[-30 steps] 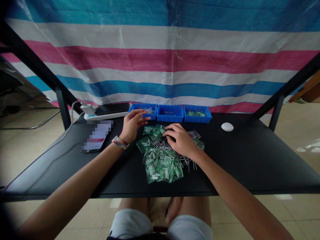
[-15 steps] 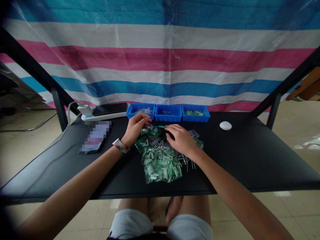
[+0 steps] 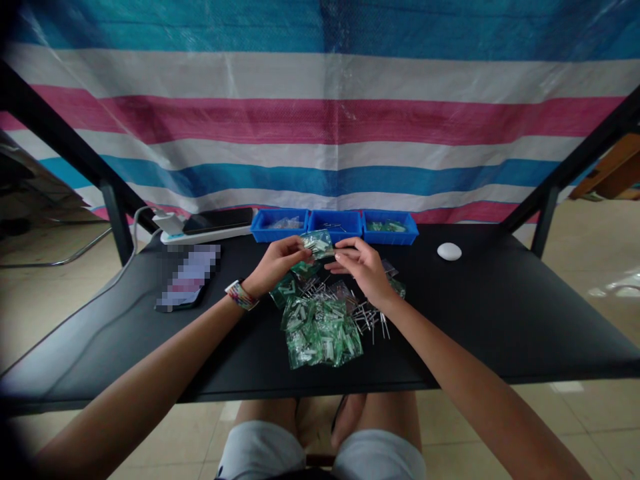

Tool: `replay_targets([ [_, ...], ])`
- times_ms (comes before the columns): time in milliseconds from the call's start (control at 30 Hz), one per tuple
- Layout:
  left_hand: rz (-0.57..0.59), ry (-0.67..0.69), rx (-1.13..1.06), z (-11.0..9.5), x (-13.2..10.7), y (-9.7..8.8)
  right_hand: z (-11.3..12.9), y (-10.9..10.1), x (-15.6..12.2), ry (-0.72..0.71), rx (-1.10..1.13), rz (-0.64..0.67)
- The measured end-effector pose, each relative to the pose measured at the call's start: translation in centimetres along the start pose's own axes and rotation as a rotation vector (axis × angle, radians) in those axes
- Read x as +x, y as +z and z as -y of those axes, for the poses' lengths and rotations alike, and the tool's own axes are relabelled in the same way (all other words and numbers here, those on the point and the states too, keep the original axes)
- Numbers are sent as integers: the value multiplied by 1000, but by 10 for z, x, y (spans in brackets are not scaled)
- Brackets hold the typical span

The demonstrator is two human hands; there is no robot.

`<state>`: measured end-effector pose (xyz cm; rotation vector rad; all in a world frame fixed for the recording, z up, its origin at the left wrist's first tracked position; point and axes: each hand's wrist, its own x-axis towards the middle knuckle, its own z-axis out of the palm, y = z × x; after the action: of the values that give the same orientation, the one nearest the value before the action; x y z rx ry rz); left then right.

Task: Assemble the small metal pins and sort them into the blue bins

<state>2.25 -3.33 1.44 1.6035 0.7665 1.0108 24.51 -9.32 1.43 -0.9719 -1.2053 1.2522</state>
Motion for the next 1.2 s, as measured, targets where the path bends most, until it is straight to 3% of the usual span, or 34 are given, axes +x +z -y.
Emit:
replay_targets([
  [300,161,-48,21,-7,-7,6,4,-6,2,16,-162,-16],
  [433,139,-23,17,-6,-8,9,2,-7,3,8,-147,-18],
  [533,51,-52,40,-4,-7,8,-1,-7,4,-51,-134,-53],
  [633,6,-163,27,-4,-7,7,-3,-8,3,-192,-202,-102],
  [800,132,-277,-251,-10,-8,10,4,-5,-6,-599,-561,-83],
  [867,139,-269,-310,-12,-8,11,7,-3,-7,-676,-645,-42],
  [1000,84,-225,-279,-12,-8,11,2,-2,-5,-576,-541,-49],
  [1100,77,-189,-181,-11,-8,10,-4,-5,0,-371,-321,-108],
  [1200,82,-133,-96,-13,-9,11,-6,-7,3,-104,-89,-61],
])
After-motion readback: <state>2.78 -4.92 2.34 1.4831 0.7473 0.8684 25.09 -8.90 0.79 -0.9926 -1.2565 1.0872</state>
